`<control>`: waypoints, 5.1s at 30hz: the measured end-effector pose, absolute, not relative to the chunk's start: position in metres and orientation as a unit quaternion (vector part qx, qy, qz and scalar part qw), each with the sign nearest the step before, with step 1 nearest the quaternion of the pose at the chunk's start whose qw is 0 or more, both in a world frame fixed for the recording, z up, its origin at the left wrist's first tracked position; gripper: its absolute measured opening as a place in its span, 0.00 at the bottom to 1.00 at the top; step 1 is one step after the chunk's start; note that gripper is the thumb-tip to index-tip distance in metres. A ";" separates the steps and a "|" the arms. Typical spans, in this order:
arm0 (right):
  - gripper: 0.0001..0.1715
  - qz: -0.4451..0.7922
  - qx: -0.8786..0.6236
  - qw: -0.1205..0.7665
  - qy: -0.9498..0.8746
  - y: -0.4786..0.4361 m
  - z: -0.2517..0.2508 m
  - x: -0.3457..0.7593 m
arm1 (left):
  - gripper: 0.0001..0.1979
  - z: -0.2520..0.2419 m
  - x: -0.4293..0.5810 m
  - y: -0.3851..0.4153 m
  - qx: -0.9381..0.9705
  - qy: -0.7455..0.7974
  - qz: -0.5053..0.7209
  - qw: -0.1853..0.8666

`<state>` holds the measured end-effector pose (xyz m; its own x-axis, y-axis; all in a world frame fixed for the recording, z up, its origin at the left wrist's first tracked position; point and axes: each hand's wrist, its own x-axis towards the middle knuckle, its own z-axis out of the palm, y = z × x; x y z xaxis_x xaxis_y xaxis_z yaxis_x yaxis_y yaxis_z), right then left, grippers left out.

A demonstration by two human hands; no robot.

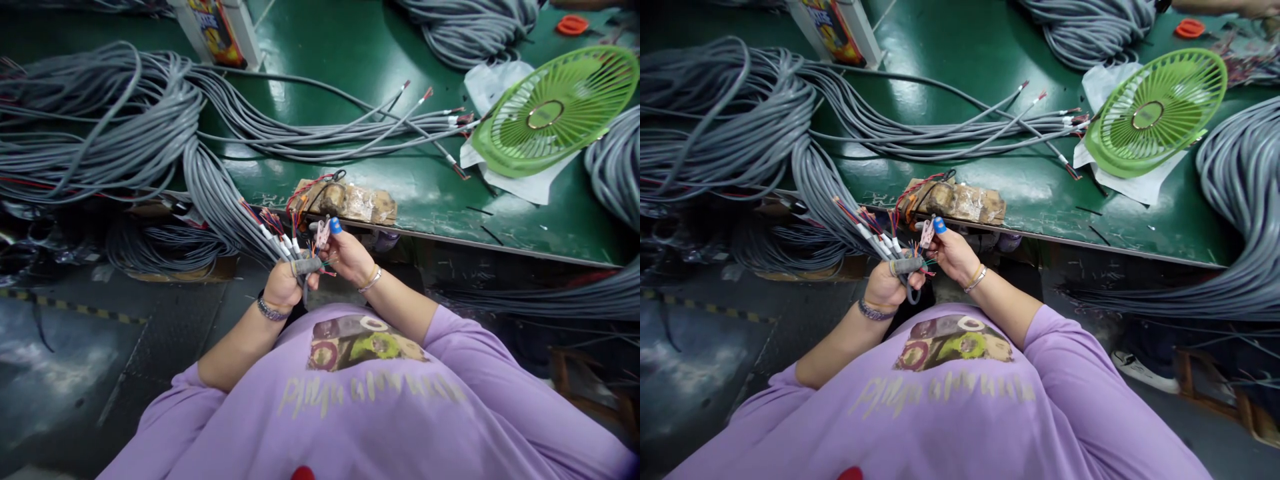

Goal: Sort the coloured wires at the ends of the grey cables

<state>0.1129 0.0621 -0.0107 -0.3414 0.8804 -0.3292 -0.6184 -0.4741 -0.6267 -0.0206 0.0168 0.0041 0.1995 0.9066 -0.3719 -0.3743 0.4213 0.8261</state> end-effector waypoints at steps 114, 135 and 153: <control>0.27 0.805 -0.363 0.293 -0.366 0.059 -0.005 0.150 | 0.11 -0.014 -0.006 -0.018 0.334 0.515 0.568 0.548; 0.22 0.772 -0.356 0.316 -0.421 0.041 -0.012 0.157 | 0.13 -0.015 -0.009 -0.014 0.381 0.511 0.501 0.585; 0.24 0.773 -0.411 0.419 -0.240 0.053 -0.024 0.146 | 0.11 -0.005 -0.009 -0.012 0.303 0.473 0.569 0.600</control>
<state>0.1461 0.0528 -0.0245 -0.3109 0.8456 -0.4338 -0.4504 -0.5330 -0.7162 -0.0091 -0.0121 -0.0053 -0.0953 0.9700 -0.2236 -0.3960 0.1691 0.9025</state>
